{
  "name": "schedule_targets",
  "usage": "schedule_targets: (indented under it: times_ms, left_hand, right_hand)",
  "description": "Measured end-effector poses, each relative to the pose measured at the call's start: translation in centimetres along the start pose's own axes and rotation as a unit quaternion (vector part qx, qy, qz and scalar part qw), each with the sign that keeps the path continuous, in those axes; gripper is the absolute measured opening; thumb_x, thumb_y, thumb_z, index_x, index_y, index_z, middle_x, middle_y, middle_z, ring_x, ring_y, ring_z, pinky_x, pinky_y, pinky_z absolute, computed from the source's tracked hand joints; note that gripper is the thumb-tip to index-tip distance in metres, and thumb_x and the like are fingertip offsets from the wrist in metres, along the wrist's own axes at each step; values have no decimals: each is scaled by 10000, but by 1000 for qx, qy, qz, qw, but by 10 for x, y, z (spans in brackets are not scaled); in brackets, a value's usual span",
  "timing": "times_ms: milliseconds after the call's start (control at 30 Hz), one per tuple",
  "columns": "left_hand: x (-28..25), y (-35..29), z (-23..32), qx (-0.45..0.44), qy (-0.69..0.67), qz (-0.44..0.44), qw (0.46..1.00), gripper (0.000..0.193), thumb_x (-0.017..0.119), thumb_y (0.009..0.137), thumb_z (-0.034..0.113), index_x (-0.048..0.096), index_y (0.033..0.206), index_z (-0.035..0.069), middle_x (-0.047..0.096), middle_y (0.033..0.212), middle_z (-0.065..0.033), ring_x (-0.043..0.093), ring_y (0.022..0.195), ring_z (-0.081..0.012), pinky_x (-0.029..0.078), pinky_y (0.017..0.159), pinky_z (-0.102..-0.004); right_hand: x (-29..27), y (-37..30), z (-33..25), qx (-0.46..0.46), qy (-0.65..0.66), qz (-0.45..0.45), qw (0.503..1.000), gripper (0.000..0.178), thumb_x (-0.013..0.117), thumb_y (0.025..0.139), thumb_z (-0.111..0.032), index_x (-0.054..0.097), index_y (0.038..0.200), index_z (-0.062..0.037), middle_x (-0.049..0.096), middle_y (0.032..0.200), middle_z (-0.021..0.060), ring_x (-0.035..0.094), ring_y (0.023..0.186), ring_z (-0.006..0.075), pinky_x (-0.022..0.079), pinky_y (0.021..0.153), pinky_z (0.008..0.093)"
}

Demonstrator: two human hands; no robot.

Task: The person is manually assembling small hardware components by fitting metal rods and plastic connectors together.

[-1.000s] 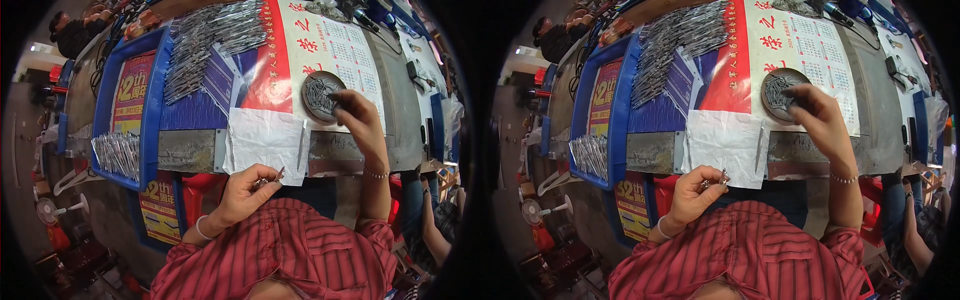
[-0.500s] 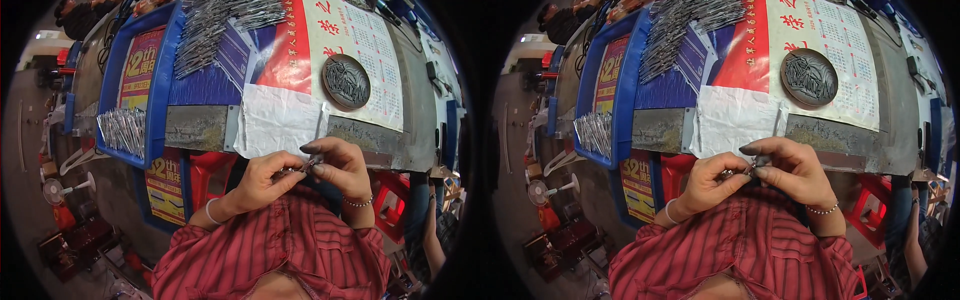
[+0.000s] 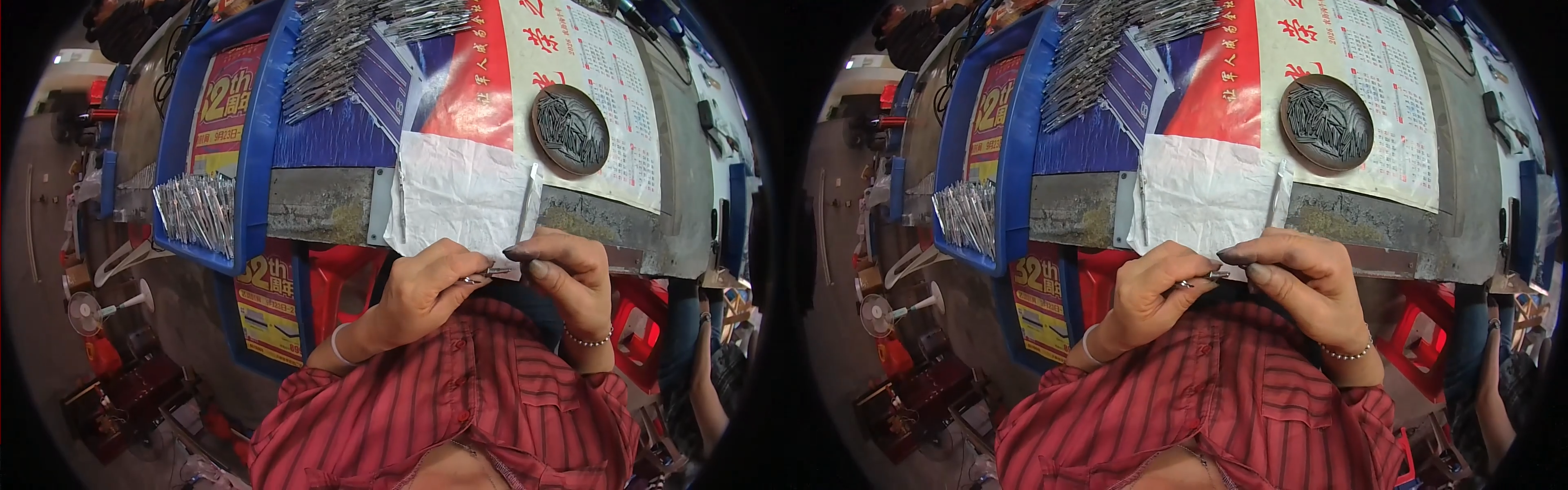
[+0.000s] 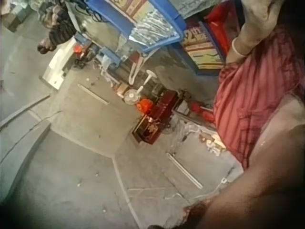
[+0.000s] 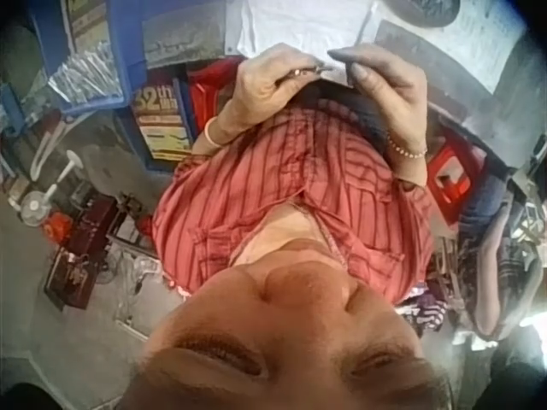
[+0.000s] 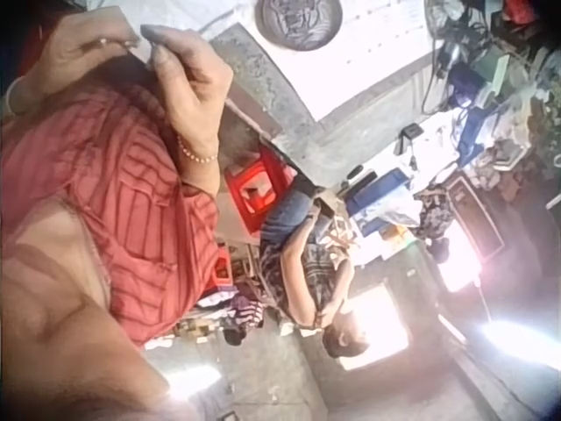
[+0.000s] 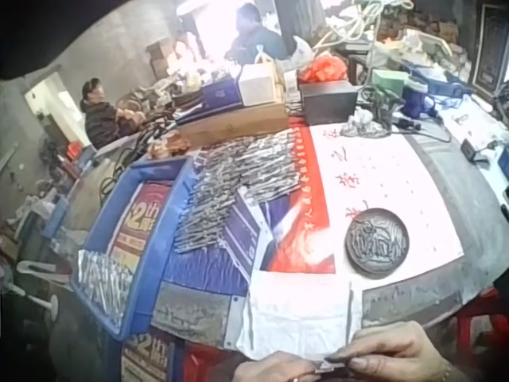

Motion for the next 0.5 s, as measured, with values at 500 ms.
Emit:
schedule_targets:
  times_ms: [500]
  left_hand:
    - [-3, -1, 6, 38, 58, 13, 997, 270, 700, 719, -50, 651, 974, 24, 605, 812, -88, 632, 632, -211, 503, 527, -304]
  right_hand:
    - [5, -4, 12, 69, 114, 2, 991, 213, 561, 806, 79, 475, 977, -16, 516, 886, 4, 471, 744, 31, 378, 646, 179]
Point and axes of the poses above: each hand's wrist, its own y-axis towards the middle knuckle, its own x-axis out of the palm, z = x × y, the point moved 7 cm from there along y, towards the middle knuckle
